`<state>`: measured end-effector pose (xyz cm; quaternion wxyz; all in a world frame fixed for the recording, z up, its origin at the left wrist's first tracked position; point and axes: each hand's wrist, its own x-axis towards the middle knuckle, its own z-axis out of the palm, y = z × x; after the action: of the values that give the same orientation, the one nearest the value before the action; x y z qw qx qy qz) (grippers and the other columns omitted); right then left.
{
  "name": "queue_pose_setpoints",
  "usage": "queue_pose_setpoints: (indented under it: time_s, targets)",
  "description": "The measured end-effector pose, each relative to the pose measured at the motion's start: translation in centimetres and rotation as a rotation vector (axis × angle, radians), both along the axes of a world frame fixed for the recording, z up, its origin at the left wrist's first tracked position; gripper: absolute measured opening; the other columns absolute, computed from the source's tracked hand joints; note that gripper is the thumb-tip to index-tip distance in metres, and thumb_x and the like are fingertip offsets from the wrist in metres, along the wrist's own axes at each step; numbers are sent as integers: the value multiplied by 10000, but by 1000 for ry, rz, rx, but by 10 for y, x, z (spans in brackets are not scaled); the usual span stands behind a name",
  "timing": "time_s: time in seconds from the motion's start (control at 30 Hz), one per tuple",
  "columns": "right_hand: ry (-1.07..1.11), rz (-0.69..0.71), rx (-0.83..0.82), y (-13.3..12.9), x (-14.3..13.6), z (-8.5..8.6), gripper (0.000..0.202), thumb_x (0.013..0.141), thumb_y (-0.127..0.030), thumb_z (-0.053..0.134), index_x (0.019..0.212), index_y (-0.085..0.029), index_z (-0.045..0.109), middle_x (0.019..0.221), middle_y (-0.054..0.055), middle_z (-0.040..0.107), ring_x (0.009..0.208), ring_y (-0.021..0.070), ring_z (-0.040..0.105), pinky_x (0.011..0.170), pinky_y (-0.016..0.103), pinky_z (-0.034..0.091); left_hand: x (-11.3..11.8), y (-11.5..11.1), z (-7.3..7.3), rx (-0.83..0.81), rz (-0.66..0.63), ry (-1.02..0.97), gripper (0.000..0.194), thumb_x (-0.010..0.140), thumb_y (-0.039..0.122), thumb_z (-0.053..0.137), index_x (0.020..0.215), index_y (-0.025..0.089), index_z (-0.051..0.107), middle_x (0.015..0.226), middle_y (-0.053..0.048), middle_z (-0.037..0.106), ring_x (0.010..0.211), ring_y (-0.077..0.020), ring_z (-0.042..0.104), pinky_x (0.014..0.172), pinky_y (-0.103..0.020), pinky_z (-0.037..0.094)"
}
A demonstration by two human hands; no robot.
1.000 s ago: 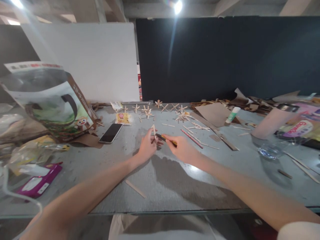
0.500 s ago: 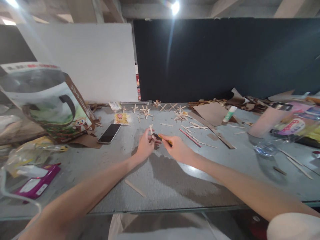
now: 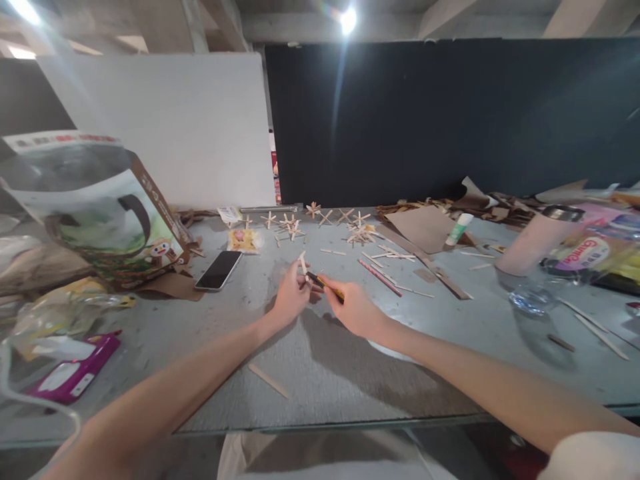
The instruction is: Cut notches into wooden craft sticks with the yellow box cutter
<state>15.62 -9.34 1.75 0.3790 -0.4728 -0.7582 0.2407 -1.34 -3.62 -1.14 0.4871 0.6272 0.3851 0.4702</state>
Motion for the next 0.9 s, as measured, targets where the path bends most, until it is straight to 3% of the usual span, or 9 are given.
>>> queue_pose_setpoints:
  time_s: [0.17,0.23,0.33,0.47,0.53,0.63,0.73,0.8,0.9]
  targets:
    - [-104,37,-65,15,8,32,407,973,-249,481,1201,-140,800,829,75,780,601,161,609,576,242,435,1,2,-2,27,0,-10,350,846,293,679,1098,227,446,706,15,730,611,-192,756,565,-278,595]
    - [-103,60,-91,18,11,37,412,977,-261,467,1165,-142,814,779,58,762,575,158,582,552,243,420,2,3,-2,38,2,-20,349,840,304,684,1085,226,448,719,16,729,596,-173,744,573,-276,600]
    - [-30,49,-87,11,10,22,461,993,-302,447,1273,-116,764,799,68,764,571,159,580,533,242,417,1,2,-3,34,-3,-26,356,833,311,684,1082,229,443,692,30,714,602,-178,749,577,-284,606]
    - [46,-2,-16,0,3,-4,519,987,-282,437,1410,-89,667,1016,133,788,694,184,656,588,246,463,0,1,-3,22,-25,-15,370,833,309,669,1112,228,439,669,31,714,633,-200,768,582,-290,609]
    - [2,-10,-28,2,2,-1,516,986,-270,422,1395,-89,680,961,123,784,625,169,618,557,244,438,1,1,-3,16,-16,-12,365,831,302,666,1109,230,440,669,34,713,631,-193,766,573,-276,602]
    - [-102,11,-77,11,5,19,471,983,-263,441,1305,-105,747,766,71,745,507,140,509,503,243,368,2,3,-4,7,3,-9,358,825,283,676,1094,230,445,644,44,696,578,-176,741,548,-261,585]
    - [-131,39,-81,16,10,33,434,992,-287,457,1232,-148,791,751,51,744,501,135,499,493,242,353,2,4,-4,21,14,-14,339,822,268,683,1065,229,449,644,42,695,585,-176,741,560,-271,592]
    - [-113,40,-51,14,11,27,437,992,-271,456,1267,-152,774,863,74,786,558,148,567,524,241,396,1,4,-4,24,7,-18,332,823,260,676,1057,231,442,646,41,703,593,-176,745,566,-273,596]
    - [-95,7,9,5,8,3,488,987,-229,451,1407,-120,674,1024,139,808,636,166,645,604,251,463,-1,4,-5,29,-22,-8,331,826,252,662,1069,231,438,633,46,708,586,-175,748,575,-274,599]
